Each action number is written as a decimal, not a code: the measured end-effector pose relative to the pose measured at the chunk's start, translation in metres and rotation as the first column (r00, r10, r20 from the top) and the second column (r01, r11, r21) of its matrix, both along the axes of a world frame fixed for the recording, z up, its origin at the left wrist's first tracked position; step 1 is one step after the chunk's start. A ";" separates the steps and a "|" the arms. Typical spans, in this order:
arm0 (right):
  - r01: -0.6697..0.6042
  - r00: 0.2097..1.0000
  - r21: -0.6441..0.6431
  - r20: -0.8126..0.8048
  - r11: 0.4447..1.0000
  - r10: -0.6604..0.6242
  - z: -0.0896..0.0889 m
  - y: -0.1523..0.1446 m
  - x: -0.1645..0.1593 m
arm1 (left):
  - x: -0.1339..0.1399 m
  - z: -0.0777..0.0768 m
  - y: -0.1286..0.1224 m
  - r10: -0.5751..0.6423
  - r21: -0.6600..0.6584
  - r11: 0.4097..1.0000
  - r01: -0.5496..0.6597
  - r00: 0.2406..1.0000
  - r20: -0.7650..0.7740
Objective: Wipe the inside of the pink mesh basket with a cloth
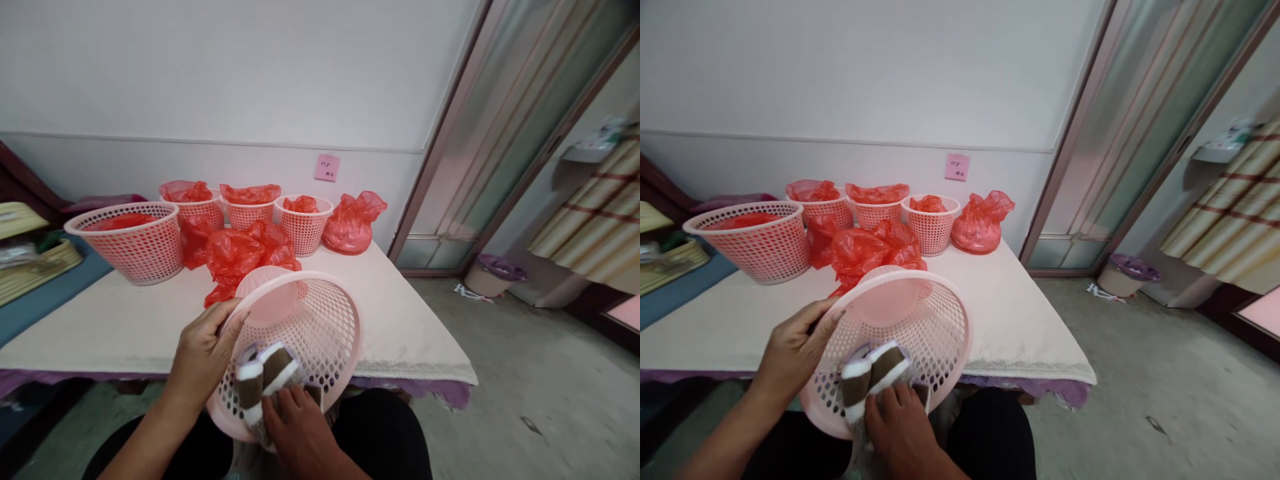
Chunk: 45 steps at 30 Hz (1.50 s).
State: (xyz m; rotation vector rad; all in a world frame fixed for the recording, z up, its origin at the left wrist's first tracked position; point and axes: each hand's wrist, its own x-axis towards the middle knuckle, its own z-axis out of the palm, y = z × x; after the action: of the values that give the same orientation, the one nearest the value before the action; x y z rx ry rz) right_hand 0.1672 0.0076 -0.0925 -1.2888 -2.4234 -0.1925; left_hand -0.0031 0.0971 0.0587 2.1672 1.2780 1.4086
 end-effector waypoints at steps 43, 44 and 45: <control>0.234 0.971 -0.220 0.090 0.947 -0.219 0.055 0.023 0.051 | -0.005 0.010 -0.035 -0.053 -0.093 0.994 0.054 0.998 0.020; 0.239 0.971 -0.243 0.083 0.940 -0.225 0.061 0.018 0.053 | -0.008 0.010 -0.033 -0.029 -0.108 0.994 0.033 0.999 0.040; 0.239 0.971 -0.282 0.057 0.929 -0.233 0.067 0.013 0.055 | -0.011 0.009 -0.031 -0.017 -0.122 0.992 0.024 0.998 0.053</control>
State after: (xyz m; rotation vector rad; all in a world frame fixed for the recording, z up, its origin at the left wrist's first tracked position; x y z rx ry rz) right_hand 0.2217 0.0210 -0.0255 -1.7161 -2.3735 0.0871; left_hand -0.0143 0.0657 0.0676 2.0439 1.2845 1.3327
